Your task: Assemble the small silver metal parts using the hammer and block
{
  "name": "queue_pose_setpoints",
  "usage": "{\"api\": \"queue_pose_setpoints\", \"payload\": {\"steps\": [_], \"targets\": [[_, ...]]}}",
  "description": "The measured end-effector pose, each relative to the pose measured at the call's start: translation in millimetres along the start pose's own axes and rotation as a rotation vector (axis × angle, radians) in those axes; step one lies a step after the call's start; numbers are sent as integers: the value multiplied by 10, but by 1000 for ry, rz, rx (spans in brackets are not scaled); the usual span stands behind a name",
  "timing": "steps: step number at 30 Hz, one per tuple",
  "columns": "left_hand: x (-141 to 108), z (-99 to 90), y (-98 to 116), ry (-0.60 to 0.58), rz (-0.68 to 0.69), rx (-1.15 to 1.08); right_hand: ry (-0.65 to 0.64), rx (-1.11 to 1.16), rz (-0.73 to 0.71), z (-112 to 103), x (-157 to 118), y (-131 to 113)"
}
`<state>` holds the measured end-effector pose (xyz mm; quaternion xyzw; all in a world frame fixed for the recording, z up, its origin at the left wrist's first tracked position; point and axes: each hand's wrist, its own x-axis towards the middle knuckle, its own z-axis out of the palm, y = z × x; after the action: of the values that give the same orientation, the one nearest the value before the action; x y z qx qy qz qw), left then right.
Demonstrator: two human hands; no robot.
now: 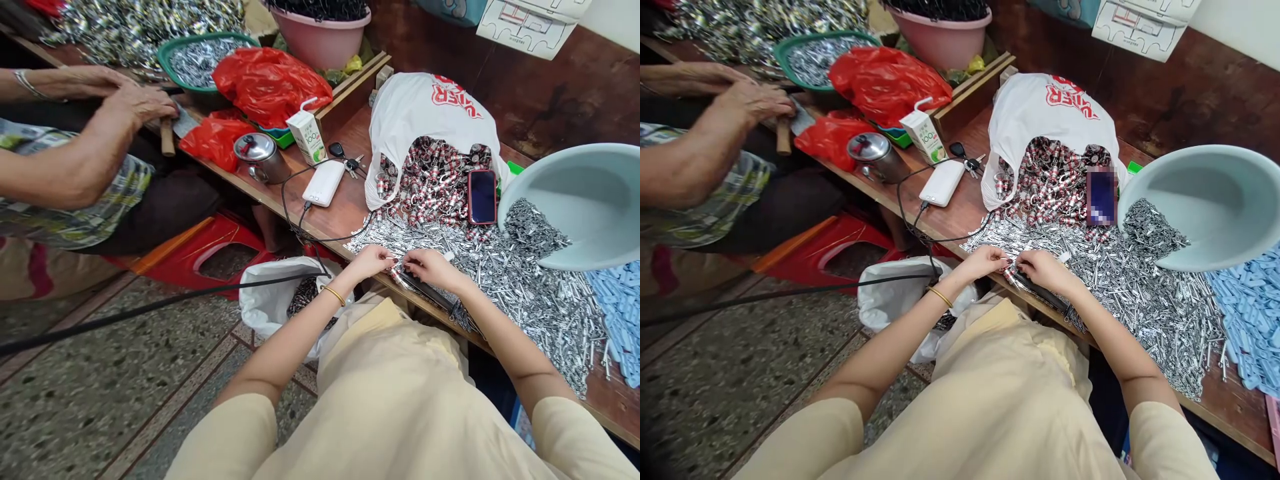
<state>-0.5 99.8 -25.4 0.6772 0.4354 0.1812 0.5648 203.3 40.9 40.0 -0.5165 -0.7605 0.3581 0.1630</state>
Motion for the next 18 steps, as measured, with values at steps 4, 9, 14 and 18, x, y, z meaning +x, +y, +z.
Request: {"api": "queue_pose_setpoints", "payload": {"steps": [4, 9, 14, 18], "targets": [[-19, -1, 34, 1, 4, -17, -28, -21, 5, 12, 48, -17], [-28, -1, 39, -9, 11, -29, 136, -146, 91, -26, -27, 41], [-16, -1, 23, -20, 21, -31, 155, -519, -158, 47, -224, 162], [1, 3, 7, -18, 29, -40, 233, -407, -166, 54, -362, 272]]}}
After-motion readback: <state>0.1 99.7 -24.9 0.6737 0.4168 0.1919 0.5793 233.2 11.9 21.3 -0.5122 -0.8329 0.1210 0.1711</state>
